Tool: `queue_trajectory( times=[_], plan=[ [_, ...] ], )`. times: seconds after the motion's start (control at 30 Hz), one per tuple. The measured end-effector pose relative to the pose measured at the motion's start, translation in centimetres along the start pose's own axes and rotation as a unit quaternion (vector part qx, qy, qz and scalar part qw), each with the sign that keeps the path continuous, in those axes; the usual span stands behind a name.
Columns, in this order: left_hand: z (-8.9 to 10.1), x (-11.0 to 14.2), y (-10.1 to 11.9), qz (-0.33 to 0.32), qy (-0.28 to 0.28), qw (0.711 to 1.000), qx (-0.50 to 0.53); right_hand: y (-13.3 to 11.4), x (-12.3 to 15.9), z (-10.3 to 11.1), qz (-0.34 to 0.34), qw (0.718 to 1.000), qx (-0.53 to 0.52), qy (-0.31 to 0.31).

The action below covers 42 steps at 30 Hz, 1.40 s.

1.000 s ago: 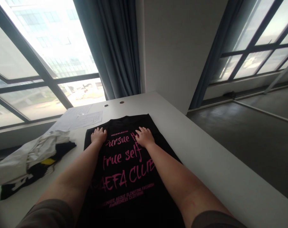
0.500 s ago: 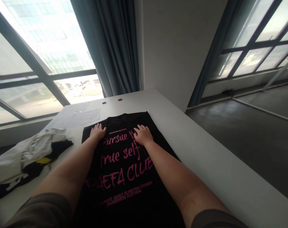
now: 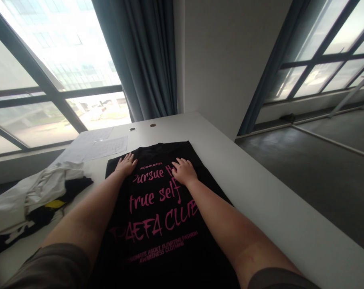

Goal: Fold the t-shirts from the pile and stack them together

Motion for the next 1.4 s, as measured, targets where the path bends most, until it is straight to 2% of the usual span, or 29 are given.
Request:
queue_trajectory(
  times=[0.17,0.3,0.4,0.47,0.57,0.63,0.7,0.83,0.9,0.97,1.1,1.23,1.3,1.4],
  plan=[
    [0.0,0.0,-0.2,-0.006,-0.006,1.000,0.009,0.0,-0.1,-0.2,-0.001,1.000,0.011,0.000],
    [1.2,0.3,0.1,-0.006,0.006,1.000,0.001,-0.1,-0.1,-0.2,0.003,1.000,0.020,0.004],
    [3.1,1.4,1.6,0.011,0.043,0.998,-0.039,-0.1,0.0,-0.1,0.001,1.000,0.022,0.001],
    [3.8,3.4,3.6,0.006,0.052,0.997,-0.058,-0.1,0.0,-0.2,-0.003,1.000,0.021,-0.005],
    [3.0,9.3,7.6,-0.036,0.022,0.998,-0.046,-0.1,-0.1,-0.2,-0.003,1.000,0.018,-0.013],
    [2.6,15.3,10.1,-0.107,0.053,0.993,-0.022,-0.1,-0.1,-0.2,-0.002,1.000,0.018,-0.013],
    [2.1,21.8,11.3,-0.160,0.067,0.985,0.007,-0.1,-0.1,-0.2,-0.002,1.000,0.020,-0.013],
    [1.3,33.3,10.4,-0.212,0.054,0.974,0.053,-0.1,-0.1,-0.3,-0.003,1.000,0.018,-0.018],
    [0.8,37.2,9.0,-0.197,0.049,0.977,0.060,-0.1,-0.1,-0.4,-0.004,1.000,0.016,-0.018],
    [0.3,39.8,7.5,-0.149,0.060,0.985,0.060,-0.2,-0.1,-0.3,-0.005,1.000,0.014,-0.015],
    [-0.3,41.9,5.9,-0.051,0.094,0.993,0.044,-0.6,0.0,0.0,0.010,1.000,0.001,-0.005],
    [0.4,41.7,6.1,-0.044,0.109,0.993,0.027,-1.7,1.0,0.3,0.035,0.999,-0.015,-0.023],
    [0.8,41.5,6.2,-0.048,0.119,0.991,0.022,-2.3,2.8,0.3,0.023,0.999,-0.011,-0.039],
    [0.9,41.4,6.2,-0.051,0.122,0.991,0.023,-3.6,7.5,0.6,0.021,0.998,0.004,-0.060]
  ],
)
Point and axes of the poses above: each hand's wrist, its own x-axis away from the middle knuckle, its own z-axis out of the back of the hand, y = z × x, the point moved 6 cm from there along -x, towards the middle knuckle, and after that the axes turned 10 degrees about -x, right-handed, at the moved point
